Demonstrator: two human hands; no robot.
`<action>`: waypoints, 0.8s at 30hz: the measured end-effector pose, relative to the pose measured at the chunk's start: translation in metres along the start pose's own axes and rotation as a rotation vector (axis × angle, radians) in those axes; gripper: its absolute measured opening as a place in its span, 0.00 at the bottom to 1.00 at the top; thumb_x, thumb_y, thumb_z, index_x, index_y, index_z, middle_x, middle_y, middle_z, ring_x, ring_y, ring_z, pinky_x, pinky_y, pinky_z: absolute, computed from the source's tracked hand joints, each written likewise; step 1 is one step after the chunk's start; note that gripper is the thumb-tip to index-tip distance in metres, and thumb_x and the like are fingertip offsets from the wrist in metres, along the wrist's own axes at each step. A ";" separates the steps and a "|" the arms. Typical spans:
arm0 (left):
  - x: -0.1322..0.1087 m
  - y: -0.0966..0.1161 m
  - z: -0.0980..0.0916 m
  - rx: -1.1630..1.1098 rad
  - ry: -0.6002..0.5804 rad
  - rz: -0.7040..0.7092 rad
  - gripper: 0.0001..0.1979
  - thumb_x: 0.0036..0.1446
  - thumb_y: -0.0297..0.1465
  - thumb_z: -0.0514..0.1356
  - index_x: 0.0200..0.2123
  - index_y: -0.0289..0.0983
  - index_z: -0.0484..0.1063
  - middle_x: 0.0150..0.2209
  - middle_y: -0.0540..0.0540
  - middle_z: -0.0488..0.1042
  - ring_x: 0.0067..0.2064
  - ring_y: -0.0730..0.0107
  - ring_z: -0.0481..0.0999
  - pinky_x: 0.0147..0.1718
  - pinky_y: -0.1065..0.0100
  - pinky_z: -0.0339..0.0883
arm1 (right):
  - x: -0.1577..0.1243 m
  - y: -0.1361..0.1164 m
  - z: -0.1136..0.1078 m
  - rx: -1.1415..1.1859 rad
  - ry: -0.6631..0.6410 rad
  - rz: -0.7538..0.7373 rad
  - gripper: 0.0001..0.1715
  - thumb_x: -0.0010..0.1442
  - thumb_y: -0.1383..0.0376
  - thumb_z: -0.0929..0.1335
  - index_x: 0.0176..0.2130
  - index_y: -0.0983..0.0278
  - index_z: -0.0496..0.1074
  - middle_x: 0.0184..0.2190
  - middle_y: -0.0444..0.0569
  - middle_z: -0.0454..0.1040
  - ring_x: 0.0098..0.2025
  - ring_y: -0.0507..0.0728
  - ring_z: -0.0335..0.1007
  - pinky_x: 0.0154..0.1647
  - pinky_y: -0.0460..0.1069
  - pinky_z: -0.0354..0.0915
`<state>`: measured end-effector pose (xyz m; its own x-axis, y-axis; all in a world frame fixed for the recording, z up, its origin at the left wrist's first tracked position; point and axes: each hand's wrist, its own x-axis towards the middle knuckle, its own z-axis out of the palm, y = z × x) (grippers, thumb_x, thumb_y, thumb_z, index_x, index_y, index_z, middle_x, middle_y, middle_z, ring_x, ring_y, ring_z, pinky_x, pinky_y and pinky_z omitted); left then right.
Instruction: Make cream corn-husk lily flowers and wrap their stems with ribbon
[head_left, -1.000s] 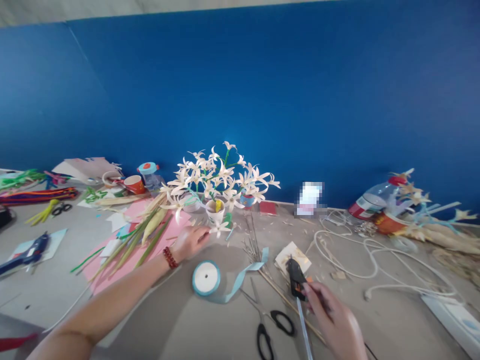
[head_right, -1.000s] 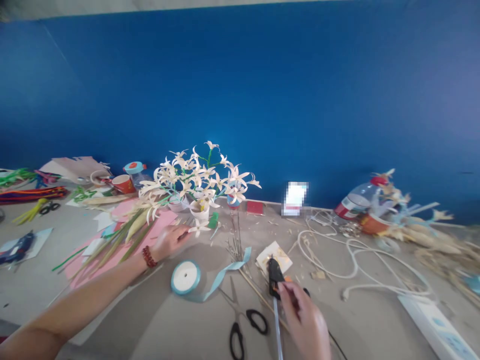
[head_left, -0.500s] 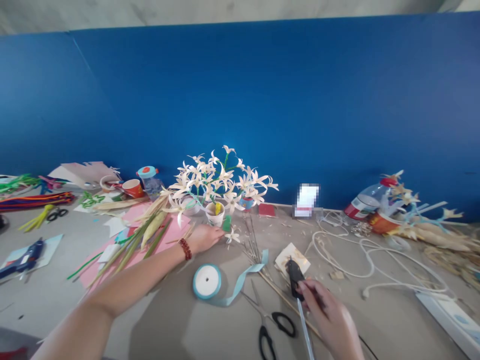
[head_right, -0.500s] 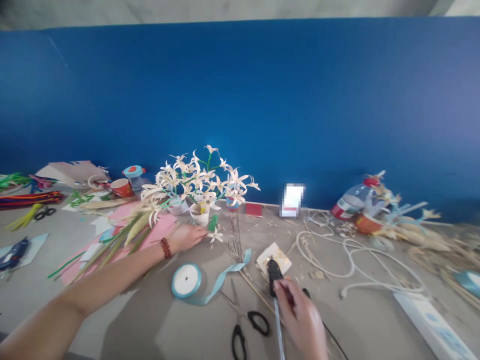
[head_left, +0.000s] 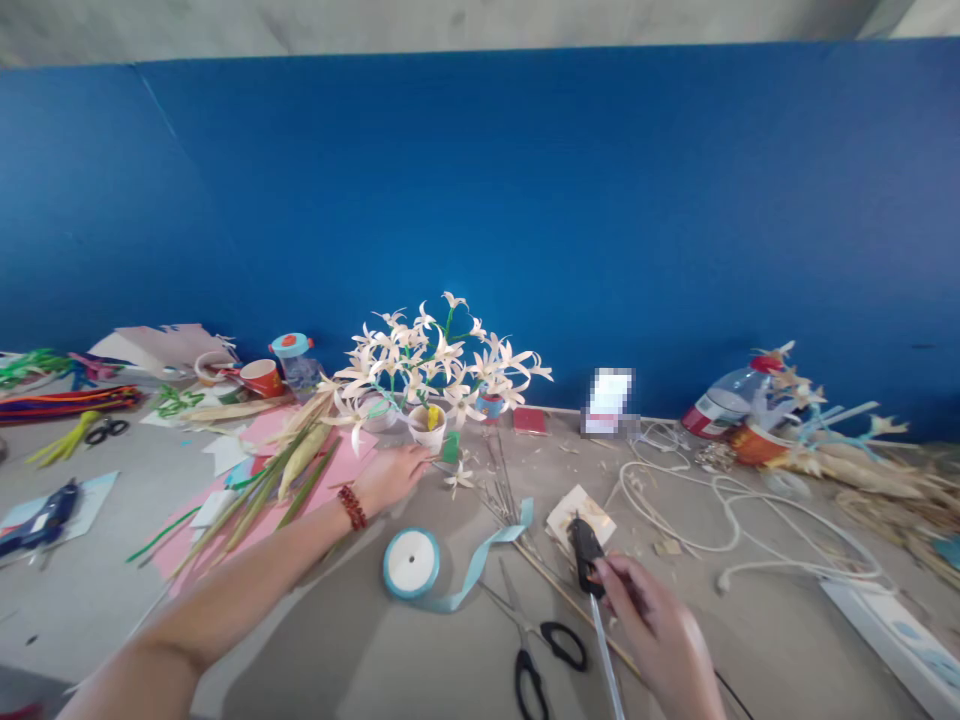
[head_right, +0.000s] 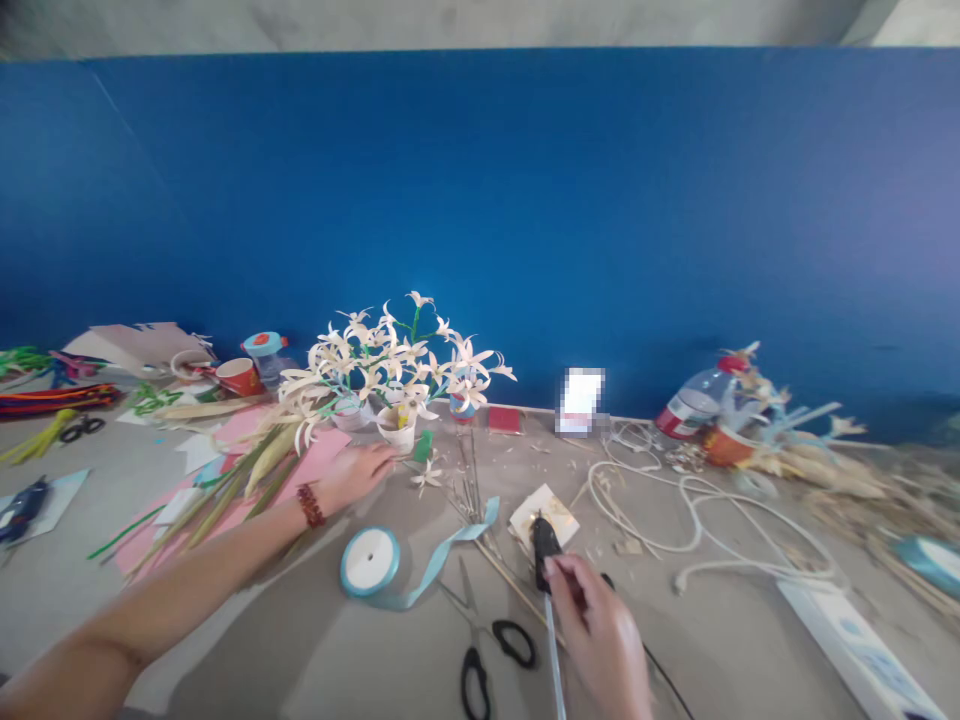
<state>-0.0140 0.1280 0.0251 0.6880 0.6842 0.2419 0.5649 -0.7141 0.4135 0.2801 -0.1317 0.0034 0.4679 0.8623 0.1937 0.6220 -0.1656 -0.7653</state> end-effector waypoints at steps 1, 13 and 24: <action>-0.005 0.003 -0.006 -0.010 0.020 -0.010 0.09 0.63 0.28 0.51 0.35 0.37 0.70 0.34 0.45 0.74 0.36 0.62 0.73 0.36 0.65 0.64 | 0.000 -0.002 0.000 0.000 -0.008 -0.011 0.25 0.62 0.45 0.63 0.35 0.61 0.75 0.27 0.50 0.80 0.24 0.56 0.75 0.25 0.45 0.71; -0.069 0.113 -0.011 -0.674 -0.180 0.160 0.19 0.61 0.36 0.60 0.55 0.40 0.68 0.51 0.42 0.73 0.52 0.62 0.73 0.53 0.63 0.67 | -0.004 -0.110 0.058 -0.135 -0.440 -0.773 0.10 0.61 0.70 0.65 0.42 0.63 0.74 0.43 0.55 0.78 0.46 0.63 0.73 0.45 0.55 0.72; -0.072 0.123 -0.008 -0.650 -0.122 0.203 0.21 0.64 0.33 0.57 0.60 0.41 0.67 0.57 0.42 0.73 0.60 0.61 0.71 0.59 0.60 0.64 | -0.008 -0.109 0.075 -0.383 -0.395 -0.876 0.14 0.63 0.66 0.67 0.47 0.64 0.77 0.47 0.58 0.78 0.54 0.64 0.69 0.56 0.59 0.65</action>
<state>0.0026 -0.0077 0.0658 0.8190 0.4975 0.2858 0.0575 -0.5668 0.8219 0.1616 -0.0847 0.0394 -0.4420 0.8377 0.3209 0.8353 0.5147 -0.1931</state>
